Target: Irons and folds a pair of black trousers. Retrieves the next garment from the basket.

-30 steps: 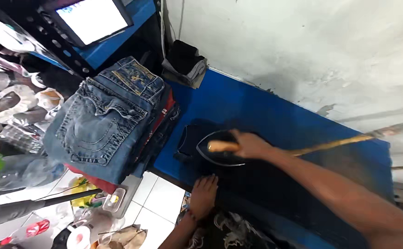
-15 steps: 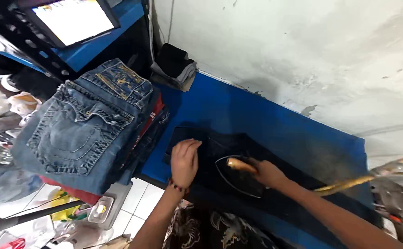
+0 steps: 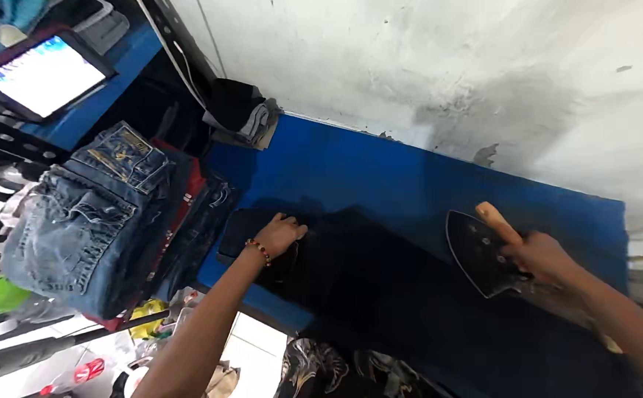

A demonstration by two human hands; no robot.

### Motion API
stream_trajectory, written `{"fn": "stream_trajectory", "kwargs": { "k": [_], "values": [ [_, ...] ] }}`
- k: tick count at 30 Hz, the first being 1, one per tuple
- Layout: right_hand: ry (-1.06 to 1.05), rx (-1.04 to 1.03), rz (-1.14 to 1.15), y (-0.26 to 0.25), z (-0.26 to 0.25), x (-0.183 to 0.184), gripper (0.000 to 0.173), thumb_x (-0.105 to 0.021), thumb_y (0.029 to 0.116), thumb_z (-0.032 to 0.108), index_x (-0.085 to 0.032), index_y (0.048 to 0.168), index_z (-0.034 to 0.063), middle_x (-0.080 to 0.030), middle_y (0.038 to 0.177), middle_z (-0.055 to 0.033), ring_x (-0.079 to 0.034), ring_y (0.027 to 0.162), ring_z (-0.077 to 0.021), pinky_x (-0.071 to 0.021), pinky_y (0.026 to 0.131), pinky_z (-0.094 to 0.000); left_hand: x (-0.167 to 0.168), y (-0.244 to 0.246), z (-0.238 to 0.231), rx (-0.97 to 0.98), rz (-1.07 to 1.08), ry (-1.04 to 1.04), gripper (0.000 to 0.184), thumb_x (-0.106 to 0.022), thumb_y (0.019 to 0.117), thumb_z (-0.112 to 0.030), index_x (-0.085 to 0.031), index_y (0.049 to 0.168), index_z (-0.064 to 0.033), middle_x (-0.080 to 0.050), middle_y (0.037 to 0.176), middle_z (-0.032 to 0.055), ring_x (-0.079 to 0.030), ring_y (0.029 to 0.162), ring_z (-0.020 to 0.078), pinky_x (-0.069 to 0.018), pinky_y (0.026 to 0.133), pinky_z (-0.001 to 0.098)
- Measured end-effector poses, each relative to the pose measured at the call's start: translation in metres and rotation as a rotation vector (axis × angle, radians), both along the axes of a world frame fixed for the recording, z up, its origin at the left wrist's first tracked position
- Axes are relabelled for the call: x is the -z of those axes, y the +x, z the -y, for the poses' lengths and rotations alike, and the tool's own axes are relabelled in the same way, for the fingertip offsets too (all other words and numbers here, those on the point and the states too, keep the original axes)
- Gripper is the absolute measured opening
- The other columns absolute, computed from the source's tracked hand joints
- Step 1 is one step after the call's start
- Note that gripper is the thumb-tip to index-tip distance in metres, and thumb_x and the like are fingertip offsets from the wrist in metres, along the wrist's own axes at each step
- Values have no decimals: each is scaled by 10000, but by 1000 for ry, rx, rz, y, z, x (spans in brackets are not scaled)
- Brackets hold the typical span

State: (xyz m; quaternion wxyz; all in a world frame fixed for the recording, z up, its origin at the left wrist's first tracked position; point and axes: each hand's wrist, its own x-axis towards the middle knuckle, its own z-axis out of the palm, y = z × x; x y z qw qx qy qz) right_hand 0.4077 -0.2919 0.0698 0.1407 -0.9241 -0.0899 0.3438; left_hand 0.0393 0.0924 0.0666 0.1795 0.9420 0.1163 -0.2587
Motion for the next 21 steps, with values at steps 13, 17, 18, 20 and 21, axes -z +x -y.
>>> {"fn": "stream_trajectory", "kwargs": {
  "k": [13, 17, 18, 20, 21],
  "values": [
    [21, -444, -43, -161, -149, -77, 645, -790, 887, 196, -487, 1426, 10, -657, 935, -202, -650, 722, -293, -562, 697, -484, 82, -83, 60, -472, 770, 220, 508, -789, 852, -147, -660, 1327, -21, -610, 1400, 229, -553, 1325, 454, -351, 1098, 711],
    [-37, -696, 1, -235, -230, -43, 659, -788, 870, 282, -505, 1395, 3, -664, 1081, -258, -673, 985, -423, -542, 834, -620, 88, -140, 116, -749, 786, 242, 455, -755, 872, -143, -666, 1288, 16, -616, 1382, 243, -553, 1316, 476, -283, 1100, 755],
    [-54, -756, 11, -252, -247, -29, 662, -774, 876, 274, -492, 1423, 30, -667, 1102, -261, -670, 1023, -443, -535, 849, -640, 88, -151, 123, -794, 832, 271, 448, -739, 880, -172, -671, 1280, 18, -624, 1371, 239, -559, 1309, 471, -275, 1104, 752],
    [-65, -924, 2, -272, -269, -17, 638, -739, 907, 228, -467, 1464, 76, -666, 1131, -257, -661, 1062, -451, -526, 873, -645, 85, -169, 123, -881, 971, 377, 430, -667, 921, -258, -680, 1243, 27, -645, 1325, 247, -580, 1273, 468, -296, 1094, 726],
    [-56, -1014, -3, -275, -275, -20, 608, -727, 923, 205, -474, 1462, 81, -669, 1122, -253, -660, 1061, -445, -523, 879, -636, 78, -178, 117, -935, 1021, 397, 431, -634, 944, -272, -670, 1233, 46, -638, 1321, 265, -568, 1276, 486, -299, 1091, 725]
  ]
}}
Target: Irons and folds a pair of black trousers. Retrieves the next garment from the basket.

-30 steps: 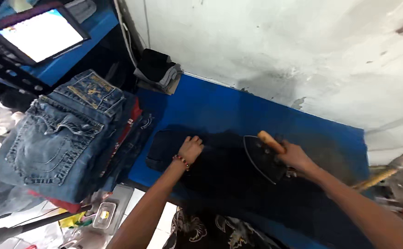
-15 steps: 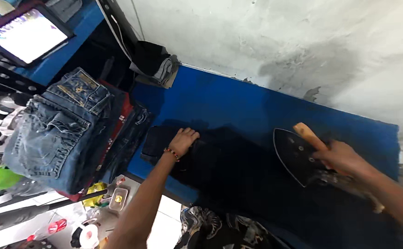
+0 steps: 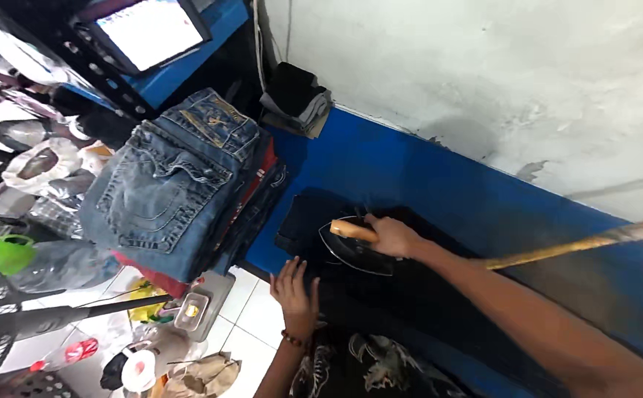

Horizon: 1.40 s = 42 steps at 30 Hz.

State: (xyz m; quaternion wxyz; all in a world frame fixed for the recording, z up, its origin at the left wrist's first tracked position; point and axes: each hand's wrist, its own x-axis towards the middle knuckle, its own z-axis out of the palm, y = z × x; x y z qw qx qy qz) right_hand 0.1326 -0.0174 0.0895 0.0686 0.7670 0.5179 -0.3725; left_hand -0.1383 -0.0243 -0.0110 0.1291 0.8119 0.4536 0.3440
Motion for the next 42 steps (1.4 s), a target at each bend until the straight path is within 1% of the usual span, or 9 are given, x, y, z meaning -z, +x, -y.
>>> {"fn": "stream_trajectory", "kwargs": {
  "k": [6, 12, 18, 23, 26, 30, 32, 38, 42],
  "values": [
    [-71, -145, -39, -9, 41, -5, 616, -705, 921, 157, -460, 1481, 77, -652, 1138, -309, -638, 1075, -513, -498, 878, -679, -24, -7, -38, -44, 174, 71, 393, -555, 987, -259, -660, 1197, 56, -641, 1292, 280, -534, 1304, 487, -270, 1136, 679],
    [80, 386, -34, 85, 104, -10, 474, -700, 942, 126, -543, 1371, -1, -648, 1111, -302, -655, 1005, -452, -517, 859, -629, -40, 57, -34, 179, 192, 180, 316, -542, 1001, -235, -680, 1173, -10, -668, 1251, 241, -565, 1282, 433, -289, 1146, 622],
    [85, 836, 200, 238, 207, 6, 422, -669, 975, 183, -588, 1261, -115, -635, 1180, -358, -637, 1103, -515, -491, 923, -696, -35, 166, 41, 666, 19, 121, 288, -597, 957, -164, -739, 1179, -46, -697, 1286, 161, -627, 1245, 409, -415, 1075, 635],
    [416, 663, 641, 254, 305, 30, 645, -704, 897, 23, -448, 1483, -60, -505, 1408, -369, -473, 1311, -585, -367, 1004, -773, 7, 233, 78, 950, -280, 33, 443, -621, 983, -235, -634, 1367, -16, -596, 1448, 168, -552, 1352, 395, -356, 1121, 662],
    [603, 359, 644, 187, 389, 77, 561, -561, 1025, 240, -460, 1519, -7, -437, 1567, -256, -424, 1441, -466, -325, 1132, -702, 42, 224, 86, 1051, -457, -31, 630, -564, 998, -447, -536, 1479, -42, -498, 1550, 153, -481, 1421, 391, -288, 1141, 708],
    [399, 758, 553, 128, 558, 154, 832, -255, 1017, 629, -363, 1587, 32, -357, 1639, -191, -310, 1524, -418, -186, 1195, -699, 49, 194, 96, 1077, -566, 11, 712, -454, 999, -552, -515, 1499, -47, -482, 1567, 135, -490, 1416, 379, -293, 1122, 717],
    [363, 844, 571, 129, 575, 155, 881, -203, 1009, 672, -376, 1577, 21, -370, 1627, -209, -326, 1509, -446, -174, 1172, -728, 45, 194, 96, 1079, -579, 22, 702, -416, 1012, -556, -535, 1484, -50, -508, 1545, 142, -510, 1398, 384, -301, 1108, 723],
    [473, 1192, 531, 166, 562, 118, 557, -653, 980, 239, -507, 1378, -121, -464, 1373, -456, -433, 1277, -676, -353, 997, -799, -15, 276, 57, 1091, -665, -26, 310, -576, 1013, -124, -679, 1278, -2, -657, 1328, 214, -601, 1274, 415, -401, 1084, 636],
    [397, 1310, 508, 163, 550, 100, 631, -745, 933, 230, -480, 1375, -133, -465, 1363, -451, -469, 1266, -642, -401, 990, -756, -29, 294, 62, 1299, -743, -13, 364, -629, 1001, -258, -686, 1230, 18, -651, 1308, 238, -600, 1260, 428, -446, 1048, 618]
  ]
}}
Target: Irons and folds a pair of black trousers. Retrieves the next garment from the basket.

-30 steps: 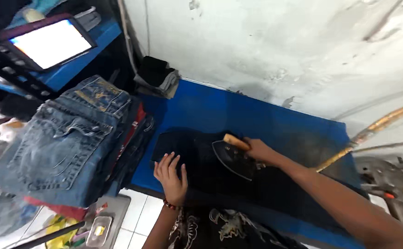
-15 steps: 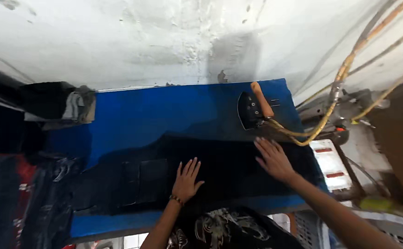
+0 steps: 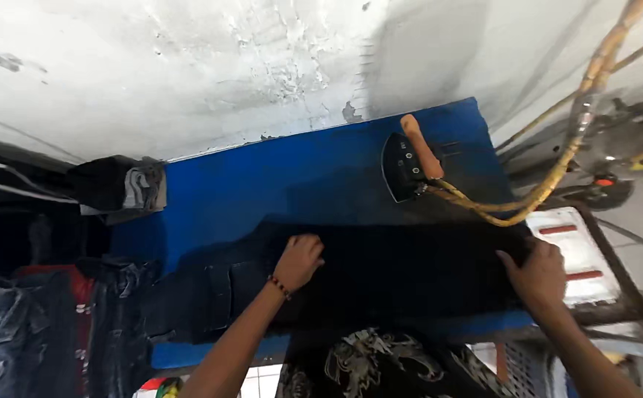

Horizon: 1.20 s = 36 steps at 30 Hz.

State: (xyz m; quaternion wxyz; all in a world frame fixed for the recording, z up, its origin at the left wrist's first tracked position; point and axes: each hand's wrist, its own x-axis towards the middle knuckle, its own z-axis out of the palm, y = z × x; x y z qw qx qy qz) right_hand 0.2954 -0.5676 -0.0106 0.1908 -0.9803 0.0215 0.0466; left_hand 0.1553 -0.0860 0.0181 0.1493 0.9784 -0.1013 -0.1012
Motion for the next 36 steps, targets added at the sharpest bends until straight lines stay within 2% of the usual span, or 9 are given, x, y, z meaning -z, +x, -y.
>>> {"fn": "stream_trajectory", "kwargs": {
  "k": [3, 6, 14, 17, 21, 26, 28, 31, 36],
  "values": [
    [-3, 191, -195, -22, 11, -15, 619, -753, 938, 235, -498, 1359, -140, -487, 1360, -435, -475, 1285, -612, -400, 1018, -736, 9, -52, 36, 211, -86, -119, 494, -738, 912, -394, -704, 1201, 6, -672, 1277, 229, -623, 1233, 419, -480, 1014, 618],
    [27, 326, -295, -39, 28, -18, 533, -756, 945, 237, -575, 1272, -142, -572, 1266, -408, -546, 1212, -581, -413, 1002, -721, 36, -98, 51, 211, 34, -175, 418, -821, 821, -297, -735, 1106, -3, -698, 1237, 206, -657, 1191, 402, -508, 982, 616],
    [75, 280, -184, -39, 39, -37, 407, -761, 898, 32, -597, 1236, -125, -663, 1007, -373, -633, 965, -595, -455, 858, -770, 37, -109, 54, 181, 185, -292, 136, -659, 923, -99, -714, 845, -2, -741, 1125, 149, -708, 1098, 342, -555, 931, 528],
    [16, 296, -266, -48, 45, -26, 491, -795, 871, 31, -568, 1274, -135, -641, 1080, -401, -616, 1033, -607, -461, 890, -758, 46, -118, 55, 228, 206, -289, 159, -668, 921, -151, -708, 824, -31, -746, 1088, 131, -717, 1063, 313, -559, 898, 517],
    [-123, 123, -101, -50, 1, -18, 421, -711, 921, 33, -565, 1278, -136, -535, 1295, -415, -506, 1234, -616, -419, 943, -772, 38, -93, 44, 265, 57, -246, 397, -603, 986, -383, -740, 1034, -13, -695, 1263, 178, -649, 1217, 370, -485, 1016, 597],
    [-123, -391, -27, -20, -28, 18, 428, -617, 1022, 113, -553, 1432, 3, -503, 1495, -267, -477, 1364, -516, -405, 1005, -734, 31, -15, -27, 22, -3, 86, 418, -531, 1053, -196, -574, 1460, -115, -532, 1523, 134, -494, 1403, 398, -306, 1126, 699],
    [-123, -376, -8, -2, -24, 21, 404, -577, 1035, 75, -553, 1430, -1, -512, 1485, -267, -478, 1352, -530, -398, 989, -748, 36, 3, -57, 70, 39, 164, 432, -511, 1059, -161, -550, 1490, -158, -525, 1543, 67, -512, 1395, 371, -304, 1108, 715],
    [-102, -294, 82, 17, -17, 14, 284, -566, 1025, 27, -628, 1289, -58, -600, 1305, -332, -536, 1240, -576, -408, 950, -763, 36, 11, -69, 102, 38, 138, 412, -520, 1053, -138, -575, 1461, -119, -541, 1523, 98, -533, 1373, 376, -322, 1119, 684],
    [149, 171, -67, 36, 5, 8, 500, -734, 959, 145, -545, 1343, -115, -519, 1309, -446, -473, 1254, -646, -358, 1024, -774, 15, 22, -95, -257, -165, 66, 446, -631, 1014, -249, -592, 1400, -29, -556, 1453, 225, -467, 1397, 434, -316, 1134, 648]
  ]
}}
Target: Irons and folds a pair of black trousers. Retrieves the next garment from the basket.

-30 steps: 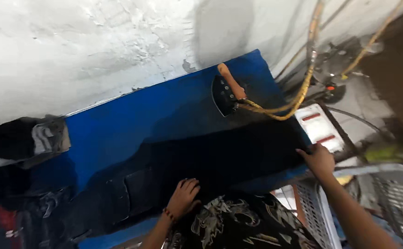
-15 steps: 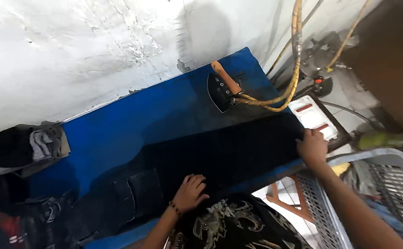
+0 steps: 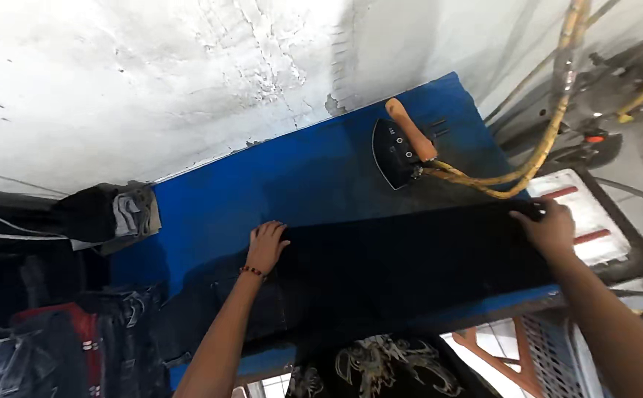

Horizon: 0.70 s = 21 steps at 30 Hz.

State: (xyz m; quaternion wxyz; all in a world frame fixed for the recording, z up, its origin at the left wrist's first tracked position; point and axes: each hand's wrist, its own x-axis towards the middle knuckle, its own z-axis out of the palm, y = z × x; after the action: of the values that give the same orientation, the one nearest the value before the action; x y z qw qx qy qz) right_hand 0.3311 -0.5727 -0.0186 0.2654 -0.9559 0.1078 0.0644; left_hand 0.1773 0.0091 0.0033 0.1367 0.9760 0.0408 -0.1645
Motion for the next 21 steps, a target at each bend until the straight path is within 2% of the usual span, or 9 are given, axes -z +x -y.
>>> {"fn": "stream_trajectory", "kwargs": {
  "k": [2, 4, 9, 10, 12, 14, 16, 18, 21],
  "values": [
    [57, 63, -60, 7, 1, -2, 524, -752, 947, 139, -530, 1355, -105, -590, 1248, -414, -564, 1178, -607, -407, 1000, -743, -12, 13, -14, -115, -169, -40, 556, -726, 957, -309, -569, 1406, -22, -541, 1438, 251, -476, 1368, 453, -379, 1102, 634],
    [58, 46, -86, 12, 3, -1, 526, -745, 956, 159, -517, 1348, -107, -611, 1209, -404, -591, 1141, -592, -421, 980, -743, -22, 27, -21, -150, -327, -41, 638, -817, 880, -260, -554, 1407, -15, -564, 1399, 260, -499, 1342, 445, -397, 1104, 610],
    [-47, -74, -311, -1, 34, 5, 798, -788, 903, 414, -465, 1399, -120, -560, 1240, -455, -536, 1199, -626, -393, 985, -775, -26, 46, -17, -53, -457, 128, 493, -798, 890, -244, -657, 1306, -18, -559, 1407, 232, -472, 1374, 418, -385, 1104, 621],
    [-36, -92, -371, -4, 47, 11, 801, -798, 892, 416, -473, 1400, -110, -569, 1233, -449, -542, 1197, -618, -398, 982, -770, -23, 44, -15, -86, -427, 129, 480, -786, 900, -232, -654, 1311, -22, -553, 1421, 224, -465, 1383, 413, -385, 1105, 620],
    [101, -110, -497, -9, 67, 11, 618, -761, 939, 318, -548, 1358, -83, -611, 1228, -379, -595, 1169, -520, -444, 984, -709, -18, 31, -10, -174, -346, 116, 449, -746, 933, -204, -636, 1324, -11, -554, 1432, 214, -464, 1392, 402, -390, 1114, 598],
    [282, -102, -579, -17, 70, -8, 427, -672, 994, 189, -575, 1330, -55, -651, 1200, -271, -655, 1080, -342, -516, 945, -559, -15, 6, 1, -234, -203, 115, 394, -697, 966, -180, -633, 1300, 19, -600, 1377, 234, -507, 1357, 416, -403, 1101, 592],
    [360, -105, -579, -25, 51, -44, 369, -611, 1015, 111, -552, 1344, -43, -653, 1185, -220, -665, 1031, -238, -540, 924, -458, -12, -26, 13, -255, 39, 124, 308, -688, 936, -82, -663, 1209, 60, -655, 1259, 274, -570, 1266, 463, -440, 1043, 609],
    [319, -101, -552, -37, 14, -89, 377, -577, 1036, 101, -521, 1385, -33, -634, 1178, -252, -640, 991, -268, -523, 866, -487, -6, -57, 22, -216, 279, 124, 288, -700, 855, 26, -688, 1138, 80, -683, 1164, 298, -624, 1162, 501, -483, 964, 636],
    [235, -205, -367, -62, -20, -112, 427, -601, 1030, 196, -534, 1410, 13, -660, 1118, -282, -660, 974, -361, -517, 833, -597, 11, -100, 29, -104, 473, 109, 337, -670, 827, 98, -724, 1154, 37, -714, 1123, 265, -666, 1091, 492, -524, 881, 632]
  ]
}}
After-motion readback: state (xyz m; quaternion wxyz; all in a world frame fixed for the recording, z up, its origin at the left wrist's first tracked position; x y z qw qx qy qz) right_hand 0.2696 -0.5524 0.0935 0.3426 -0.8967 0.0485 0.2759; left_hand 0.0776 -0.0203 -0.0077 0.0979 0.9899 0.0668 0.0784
